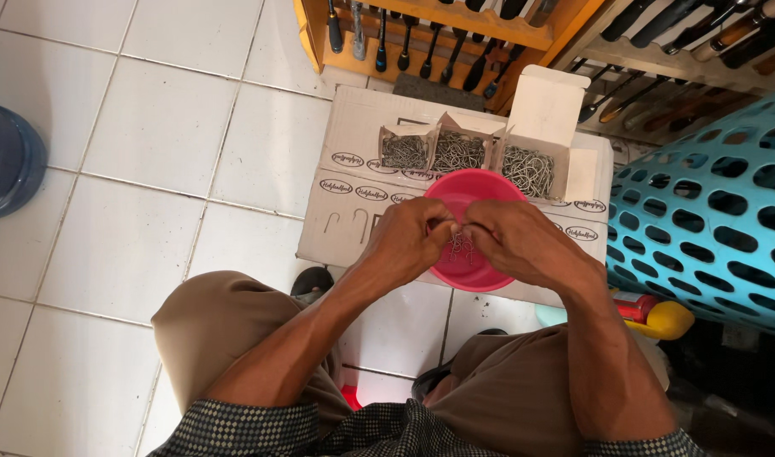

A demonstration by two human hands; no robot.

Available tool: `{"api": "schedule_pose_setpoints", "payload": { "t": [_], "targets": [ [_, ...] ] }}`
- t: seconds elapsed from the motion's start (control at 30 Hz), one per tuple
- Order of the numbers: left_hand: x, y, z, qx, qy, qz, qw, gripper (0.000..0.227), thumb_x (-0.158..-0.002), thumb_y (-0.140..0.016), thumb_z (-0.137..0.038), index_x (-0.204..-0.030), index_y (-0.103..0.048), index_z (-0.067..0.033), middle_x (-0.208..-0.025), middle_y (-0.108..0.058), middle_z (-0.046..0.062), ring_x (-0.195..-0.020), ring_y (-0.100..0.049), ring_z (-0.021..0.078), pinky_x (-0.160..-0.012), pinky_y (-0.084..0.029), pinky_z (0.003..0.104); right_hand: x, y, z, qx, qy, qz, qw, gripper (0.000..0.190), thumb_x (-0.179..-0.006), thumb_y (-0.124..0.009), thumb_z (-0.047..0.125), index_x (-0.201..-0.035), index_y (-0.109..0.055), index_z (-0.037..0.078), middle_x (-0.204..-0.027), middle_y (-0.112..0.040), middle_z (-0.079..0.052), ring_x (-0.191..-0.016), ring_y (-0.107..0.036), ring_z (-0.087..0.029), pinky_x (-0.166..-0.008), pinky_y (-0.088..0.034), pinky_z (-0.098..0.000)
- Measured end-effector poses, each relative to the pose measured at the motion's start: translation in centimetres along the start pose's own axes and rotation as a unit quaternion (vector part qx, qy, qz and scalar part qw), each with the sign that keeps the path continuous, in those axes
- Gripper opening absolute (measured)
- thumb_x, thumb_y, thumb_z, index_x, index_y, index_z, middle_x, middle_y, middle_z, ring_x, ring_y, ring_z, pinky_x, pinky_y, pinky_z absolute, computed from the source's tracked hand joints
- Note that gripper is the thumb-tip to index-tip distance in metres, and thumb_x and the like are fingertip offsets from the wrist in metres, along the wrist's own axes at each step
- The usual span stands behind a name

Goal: The person sits on the floor and picks up small metal wire hooks from a pink bowl, separating them by hand and placing them into compartments of a cardboard box. The person repeatedly transfers hooks from the bowl to the box throughout the video.

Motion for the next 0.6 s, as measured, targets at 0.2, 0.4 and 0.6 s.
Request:
{"api": "schedule_pose_setpoints", "payload": {
  "t": [0.2,0.4,0.6],
  "targets": [
    [0.5,0.0,-1.3,0.084,-0.008,0.008,0.996,0.013,-0.089,-0.067,-0.013,-0.093,-0.080,-0.0126,-0.077,-0.073,0.011,-0.063,-0.068,0.0189,-0.058,-0.053,0.033,0.1,2.1,1.6,-0.108,0.055,-0.106,0.987,0.014,-0.098,-0.059,0.012,-0.097,-0.073,0.010,-0.070,-0.071,-0.010,-0.068,-0.065,-0.022,-0.063,-0.054,-0.0390],
    [0.2,0.6,-0.5,0.085,0.001,-0.013,0.996,0.012,-0.085,-0.071,-0.014,-0.094,-0.079,-0.0125,-0.073,-0.072,0.006,-0.061,-0.067,0.0150,-0.055,-0.051,0.030,-0.2,1.5,1.3,-0.153,0.068,-0.120,0.979,0.013,-0.099,-0.061,0.011,-0.102,-0.073,0.006,-0.069,-0.073,-0.013,-0.068,-0.069,-0.022,-0.063,-0.056,-0.0385],
    [-2.8,5.2,1.8,-0.015,0.038,-0.075,0.996,0.013,-0.088,-0.066,-0.013,-0.096,-0.076,-0.0103,-0.085,-0.074,0.020,-0.086,-0.072,0.0447,-0.075,-0.055,0.053,-1.1,0.3,-1.0,0.068,0.011,-0.103,0.992,0.023,-0.102,-0.055,0.024,-0.112,-0.067,0.007,-0.090,-0.072,-0.022,-0.085,-0.070,-0.046,-0.071,-0.055,-0.0567]
  ]
}}
Point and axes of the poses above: each hand's wrist, its own x-axis away from the middle knuckle, its own y-axis out of the back of the hand, z = x × y, the point moved 10 cm from there along -x, towards the middle knuckle
